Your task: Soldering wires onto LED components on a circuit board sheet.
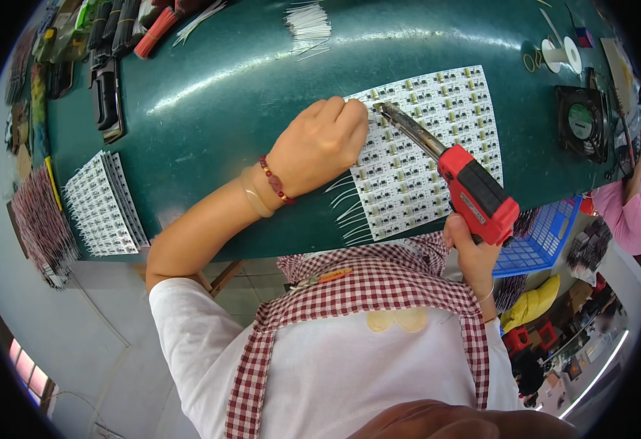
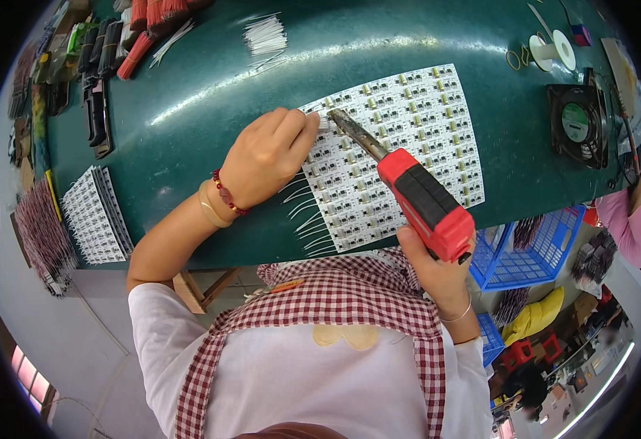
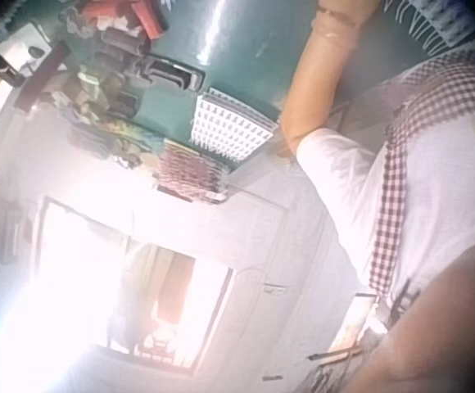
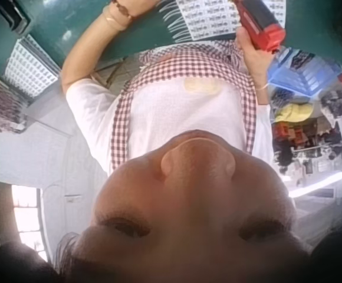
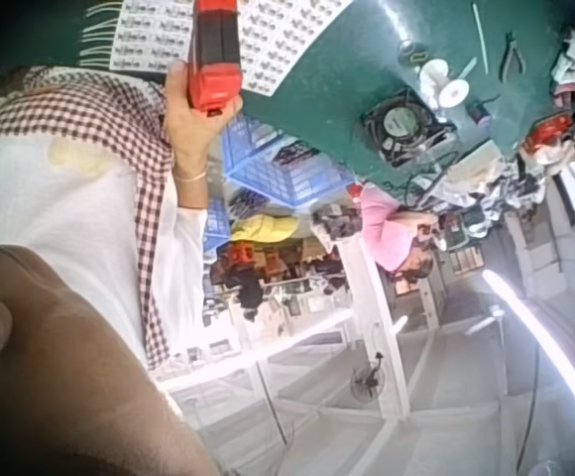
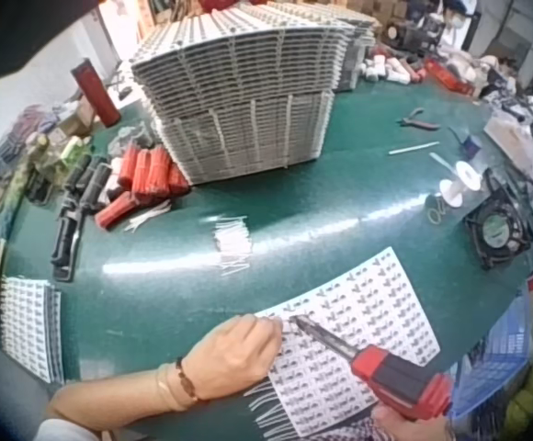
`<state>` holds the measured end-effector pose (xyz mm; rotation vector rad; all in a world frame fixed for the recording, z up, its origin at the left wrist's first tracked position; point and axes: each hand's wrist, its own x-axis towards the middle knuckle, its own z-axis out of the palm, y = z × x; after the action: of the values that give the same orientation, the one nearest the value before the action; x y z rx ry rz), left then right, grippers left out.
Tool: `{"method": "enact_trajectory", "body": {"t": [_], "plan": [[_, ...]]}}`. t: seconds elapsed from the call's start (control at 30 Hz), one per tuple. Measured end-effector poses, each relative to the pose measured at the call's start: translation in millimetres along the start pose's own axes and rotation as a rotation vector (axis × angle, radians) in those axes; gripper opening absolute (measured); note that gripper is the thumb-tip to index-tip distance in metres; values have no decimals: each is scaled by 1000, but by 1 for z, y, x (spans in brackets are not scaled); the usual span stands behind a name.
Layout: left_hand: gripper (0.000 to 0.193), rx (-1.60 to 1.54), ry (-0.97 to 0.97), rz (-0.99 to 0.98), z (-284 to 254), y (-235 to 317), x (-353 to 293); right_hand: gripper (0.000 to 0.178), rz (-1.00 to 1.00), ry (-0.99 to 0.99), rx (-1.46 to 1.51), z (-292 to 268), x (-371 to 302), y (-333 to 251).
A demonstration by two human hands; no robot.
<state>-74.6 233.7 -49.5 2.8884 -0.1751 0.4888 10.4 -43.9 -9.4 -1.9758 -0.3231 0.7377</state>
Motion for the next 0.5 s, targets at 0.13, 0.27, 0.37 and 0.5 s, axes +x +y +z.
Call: {"method": "enact_trajectory", "body": {"t": [0.13, 0.27, 0.37, 0.5], "plan": [[24, -2, -19, 0, -1, 1, 2, 21, -30, -4, -40, -1, -1, 6], [23, 2, -34, -2, -3, 1, 4, 21, -86, -17, -133, -1, 0, 5], [23, 14, -57, 5, -2, 0, 3, 22, -46, -3, -58, 2, -1, -3], [22, -8, -46, 1, -2, -1, 3, 22, -24, 7, -24, 1, -3, -6]]}}
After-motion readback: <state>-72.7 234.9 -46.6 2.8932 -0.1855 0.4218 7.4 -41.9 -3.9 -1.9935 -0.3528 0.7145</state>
